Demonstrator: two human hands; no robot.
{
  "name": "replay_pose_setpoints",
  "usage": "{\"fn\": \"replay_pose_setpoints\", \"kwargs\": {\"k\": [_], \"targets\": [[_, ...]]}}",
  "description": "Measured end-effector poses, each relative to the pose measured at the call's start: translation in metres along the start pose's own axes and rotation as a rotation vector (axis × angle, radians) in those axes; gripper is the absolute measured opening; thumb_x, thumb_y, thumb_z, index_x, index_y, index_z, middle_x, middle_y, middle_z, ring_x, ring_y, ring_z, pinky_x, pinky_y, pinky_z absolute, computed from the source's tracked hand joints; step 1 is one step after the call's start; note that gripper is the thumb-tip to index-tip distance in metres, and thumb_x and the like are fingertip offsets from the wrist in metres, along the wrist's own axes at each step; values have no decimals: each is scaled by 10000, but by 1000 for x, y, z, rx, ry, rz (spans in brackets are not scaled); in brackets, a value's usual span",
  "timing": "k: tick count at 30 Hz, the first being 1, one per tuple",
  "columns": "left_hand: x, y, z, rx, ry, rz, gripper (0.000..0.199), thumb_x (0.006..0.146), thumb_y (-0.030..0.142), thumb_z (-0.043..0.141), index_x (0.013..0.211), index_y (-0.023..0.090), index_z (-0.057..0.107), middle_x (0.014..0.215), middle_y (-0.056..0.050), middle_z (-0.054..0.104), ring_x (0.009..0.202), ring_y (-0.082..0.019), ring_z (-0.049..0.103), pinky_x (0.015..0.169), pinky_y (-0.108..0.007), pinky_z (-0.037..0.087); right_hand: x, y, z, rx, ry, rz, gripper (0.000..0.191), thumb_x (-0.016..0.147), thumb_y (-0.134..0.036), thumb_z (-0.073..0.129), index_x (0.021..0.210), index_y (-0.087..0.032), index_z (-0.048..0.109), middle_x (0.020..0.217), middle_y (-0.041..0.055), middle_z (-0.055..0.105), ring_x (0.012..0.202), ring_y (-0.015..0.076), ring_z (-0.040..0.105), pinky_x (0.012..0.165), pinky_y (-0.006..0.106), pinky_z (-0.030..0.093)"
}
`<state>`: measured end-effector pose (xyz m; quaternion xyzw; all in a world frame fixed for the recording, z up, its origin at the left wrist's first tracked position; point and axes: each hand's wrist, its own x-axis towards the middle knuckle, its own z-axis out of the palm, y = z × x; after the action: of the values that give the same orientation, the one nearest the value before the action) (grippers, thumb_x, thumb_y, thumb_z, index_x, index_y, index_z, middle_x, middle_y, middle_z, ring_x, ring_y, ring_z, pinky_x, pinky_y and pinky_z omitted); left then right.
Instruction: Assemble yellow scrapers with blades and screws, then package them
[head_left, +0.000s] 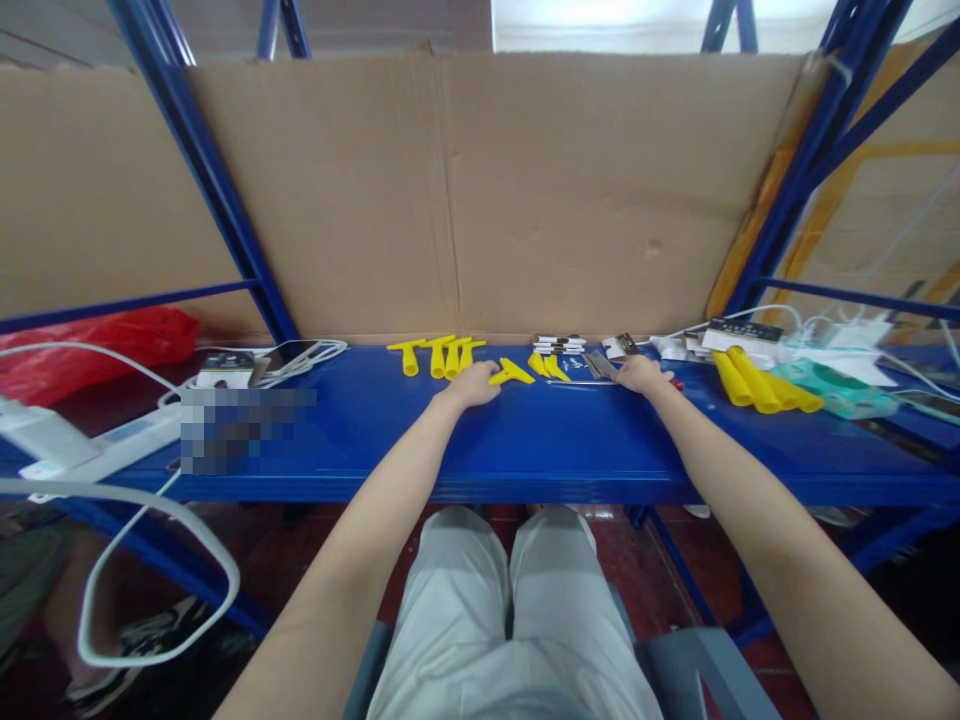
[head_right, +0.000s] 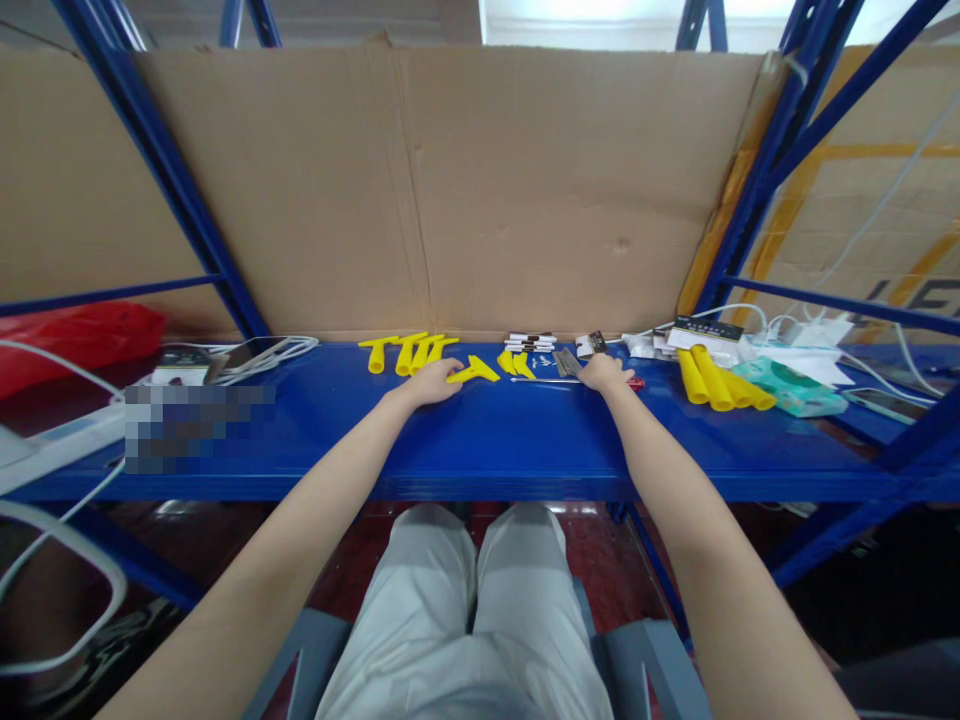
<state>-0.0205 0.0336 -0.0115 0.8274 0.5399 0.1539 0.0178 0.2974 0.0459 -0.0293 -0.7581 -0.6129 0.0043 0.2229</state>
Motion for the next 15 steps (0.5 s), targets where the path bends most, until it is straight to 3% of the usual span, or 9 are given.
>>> {"fn": "replay_pose_setpoints", "kwargs": {"k": [1,3,15], "targets": [[0,0,0,-2,0,0,434,787,216,501,1216,166,542,1238,-86,589,1123,-220,547,933,-281,414,-2,-2,-2,-33,-41,119,207,715,-327,623,815,-149,657,1029,216,595,1102,431,446,852,642,294],[0,0,0,-5,-5,-2,439,787,216,503,1221,163,538,1241,-89,586,1126,-222,544,933,-282,414,-6,-8,-6,-59,-78,201,195,713,-303,610,828,-152,658,1088,203,588,1118,414,444,887,622,285],[-1,1,-2,-1,-20,-12,437,795,215,504,1229,169,529,1251,-83,579,1138,-215,540,937,-271,409,-21,-25,-20,-84,-69,225,208,738,-269,524,844,-169,672,1090,166,616,1109,354,496,932,582,295]]}}
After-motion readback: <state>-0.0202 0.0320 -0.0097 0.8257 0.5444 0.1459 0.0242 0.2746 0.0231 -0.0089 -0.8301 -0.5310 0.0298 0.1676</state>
